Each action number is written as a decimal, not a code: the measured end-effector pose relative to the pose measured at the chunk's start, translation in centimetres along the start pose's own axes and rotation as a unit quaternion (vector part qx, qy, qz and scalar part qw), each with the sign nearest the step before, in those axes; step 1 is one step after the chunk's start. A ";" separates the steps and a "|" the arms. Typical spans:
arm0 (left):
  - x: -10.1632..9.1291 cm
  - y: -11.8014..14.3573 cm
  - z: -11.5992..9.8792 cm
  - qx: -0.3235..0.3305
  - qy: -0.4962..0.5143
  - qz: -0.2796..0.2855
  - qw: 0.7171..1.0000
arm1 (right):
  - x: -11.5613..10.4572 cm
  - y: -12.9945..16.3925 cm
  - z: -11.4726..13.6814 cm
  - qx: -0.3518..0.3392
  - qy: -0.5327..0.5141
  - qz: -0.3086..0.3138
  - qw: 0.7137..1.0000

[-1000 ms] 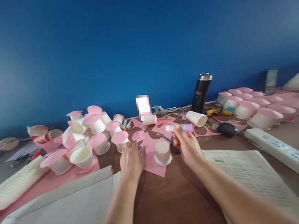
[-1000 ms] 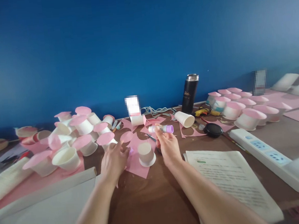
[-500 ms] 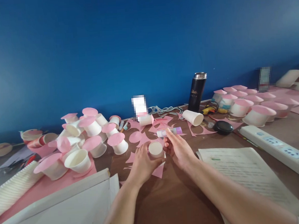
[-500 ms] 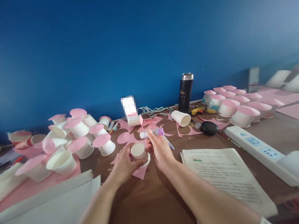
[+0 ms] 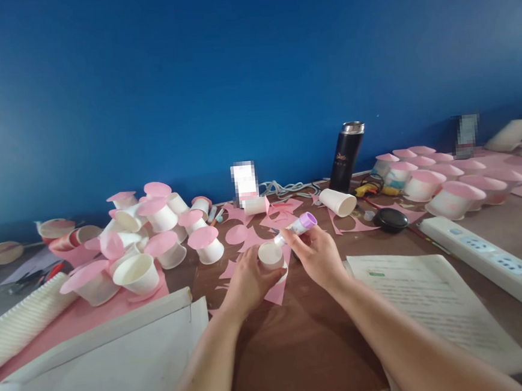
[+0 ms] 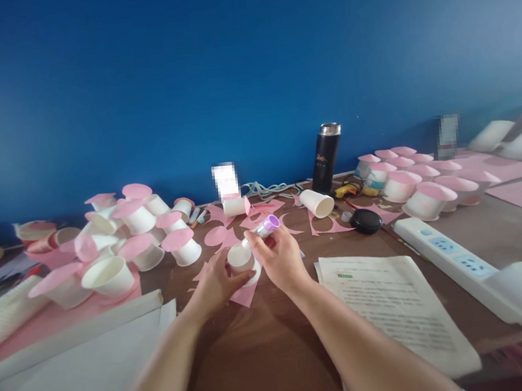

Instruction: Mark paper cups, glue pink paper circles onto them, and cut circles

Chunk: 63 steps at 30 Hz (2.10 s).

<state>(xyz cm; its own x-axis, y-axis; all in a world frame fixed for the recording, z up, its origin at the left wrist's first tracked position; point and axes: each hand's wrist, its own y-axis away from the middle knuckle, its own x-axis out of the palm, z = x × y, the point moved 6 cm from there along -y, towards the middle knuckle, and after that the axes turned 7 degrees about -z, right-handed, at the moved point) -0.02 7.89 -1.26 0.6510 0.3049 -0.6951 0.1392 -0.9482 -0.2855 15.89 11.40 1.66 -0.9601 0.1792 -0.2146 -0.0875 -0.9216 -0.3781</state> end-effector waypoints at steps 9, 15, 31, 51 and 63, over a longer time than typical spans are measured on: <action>-0.1 0.0 -0.2 0.010 0.009 0.003 1.000 | 0.2 0.2 0.0 -0.055 0.077 -0.005 0.996; -0.1 0.0 0.0 0.011 0.001 0.010 1.000 | 0.2 0.1 -0.2 -0.051 0.115 0.008 0.992; -0.4 0.1 -0.4 0.013 -0.008 0.018 1.000 | 0.3 -0.2 0.0 -0.077 0.133 0.021 0.988; -0.3 0.2 -0.2 0.021 -0.023 0.012 0.999 | 0.9 0.3 0.7 -0.157 0.072 0.029 0.985; -0.1 0.3 -0.2 0.026 0.000 0.010 1.000 | 1.1 0.0 0.8 -0.168 0.022 0.033 0.985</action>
<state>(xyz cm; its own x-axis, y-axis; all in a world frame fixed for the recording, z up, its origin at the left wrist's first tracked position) 0.11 7.59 -1.10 0.6535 0.2858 -0.7009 0.0870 -0.9482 -0.3055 14.62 11.29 2.19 -0.9476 0.1445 -0.2850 0.0747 -0.7671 -0.6372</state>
